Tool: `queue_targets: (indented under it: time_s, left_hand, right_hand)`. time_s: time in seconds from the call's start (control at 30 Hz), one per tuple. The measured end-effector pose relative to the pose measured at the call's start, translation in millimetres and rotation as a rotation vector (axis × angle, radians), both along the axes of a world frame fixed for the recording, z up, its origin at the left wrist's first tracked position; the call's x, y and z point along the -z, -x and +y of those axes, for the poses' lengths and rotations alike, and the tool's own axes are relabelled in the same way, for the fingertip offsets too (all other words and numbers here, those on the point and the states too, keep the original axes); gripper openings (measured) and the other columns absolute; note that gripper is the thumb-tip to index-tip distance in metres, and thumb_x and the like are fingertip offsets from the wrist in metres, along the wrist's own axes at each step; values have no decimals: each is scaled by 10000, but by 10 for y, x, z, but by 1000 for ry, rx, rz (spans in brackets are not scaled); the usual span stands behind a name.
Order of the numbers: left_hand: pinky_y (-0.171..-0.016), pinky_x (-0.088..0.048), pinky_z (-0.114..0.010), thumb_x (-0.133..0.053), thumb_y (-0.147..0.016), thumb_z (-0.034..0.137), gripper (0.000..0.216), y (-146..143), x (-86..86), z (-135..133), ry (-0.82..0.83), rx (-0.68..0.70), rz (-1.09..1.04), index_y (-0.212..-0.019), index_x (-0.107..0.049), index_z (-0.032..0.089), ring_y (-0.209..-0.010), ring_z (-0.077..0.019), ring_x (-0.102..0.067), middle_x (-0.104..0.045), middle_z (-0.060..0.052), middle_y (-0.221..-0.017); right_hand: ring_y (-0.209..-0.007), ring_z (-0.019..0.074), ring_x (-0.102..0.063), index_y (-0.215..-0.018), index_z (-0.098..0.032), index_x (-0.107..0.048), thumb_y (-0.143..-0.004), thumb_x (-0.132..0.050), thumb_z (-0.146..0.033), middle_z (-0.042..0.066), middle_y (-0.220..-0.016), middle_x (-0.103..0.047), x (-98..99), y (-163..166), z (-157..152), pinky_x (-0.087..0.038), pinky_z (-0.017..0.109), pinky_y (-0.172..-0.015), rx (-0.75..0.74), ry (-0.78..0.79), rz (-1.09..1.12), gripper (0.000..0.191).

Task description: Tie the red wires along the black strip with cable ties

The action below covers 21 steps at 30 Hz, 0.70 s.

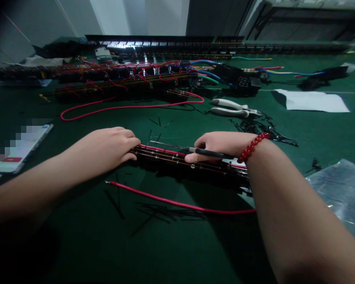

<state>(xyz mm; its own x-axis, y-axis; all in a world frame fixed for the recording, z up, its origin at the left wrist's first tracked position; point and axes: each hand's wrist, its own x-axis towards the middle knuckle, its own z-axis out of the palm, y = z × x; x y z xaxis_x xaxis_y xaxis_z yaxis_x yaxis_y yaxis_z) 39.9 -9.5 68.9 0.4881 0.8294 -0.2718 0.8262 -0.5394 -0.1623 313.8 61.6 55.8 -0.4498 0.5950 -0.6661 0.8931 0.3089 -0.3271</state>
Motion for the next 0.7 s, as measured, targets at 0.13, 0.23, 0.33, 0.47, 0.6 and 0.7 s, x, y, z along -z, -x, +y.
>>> queue_targets:
  time_s: [0.13, 0.23, 0.33, 0.47, 0.6, 0.7]
  left_hand:
    - [-903, -493, -338, -552, -933, 323, 238, -7, 3, -2, -2, 15, 6, -1034, -687, 154, -1046, -237, -637, -681, -88, -1057]
    - [-901, -494, -343, -551, -936, 327, 244, -6, -1, -5, 3, 18, 12, -1038, -692, 156, -1046, -239, -637, -682, -87, -1060]
    - [-902, -491, -340, -552, -936, 332, 249, -3, 4, -1, -4, 29, 9, -1034, -699, 157, -1042, -235, -640, -686, -85, -1048]
    - [-876, -502, -333, -561, -930, 324, 237, -1, -4, 20, -5, 35, 13, -1023, -708, 163, -1031, -235, -648, -693, -81, -1046]
    - [-843, -519, -316, -560, -930, 310, 232, -28, -19, -13, -15, 15, 25, -1032, -721, 177, -1014, -233, -669, -715, -77, -1025]
    - [-754, -543, -317, -492, -939, 175, 262, -86, 10, -128, -60, 7, 58, -1076, -714, 160, -915, -238, -708, -739, -98, -995]
  right_hand:
    - [-722, 245, -621, -903, -221, -724, -675, -585, -790, 66, -855, -718, -14, 9, -9, -410, 330, -605, 17, 17, 4, 628]
    - [-704, 240, -614, -890, -216, -725, -664, -572, -810, 68, -836, -715, -16, 21, -12, -404, 332, -597, 7, 15, 12, 653]
    - [-700, 234, -608, -862, -217, -721, -657, -562, -824, 62, -822, -710, -13, 35, -11, -396, 327, -592, -2, 14, 22, 660]
    - [-697, 232, -600, -814, -214, -712, -640, -570, -834, 58, -790, -699, 1, 53, -1, -378, 320, -581, -8, -4, 24, 659]
    - [-713, 233, -604, -839, -213, -710, -630, -587, -834, 54, -799, -698, 30, 58, 14, -385, 319, -595, -15, -4, 35, 667]
    - [-729, 237, -609, -859, -215, -712, -622, -595, -834, 56, -819, -703, 48, 71, 16, -387, 318, -601, -14, -14, 34, 673]
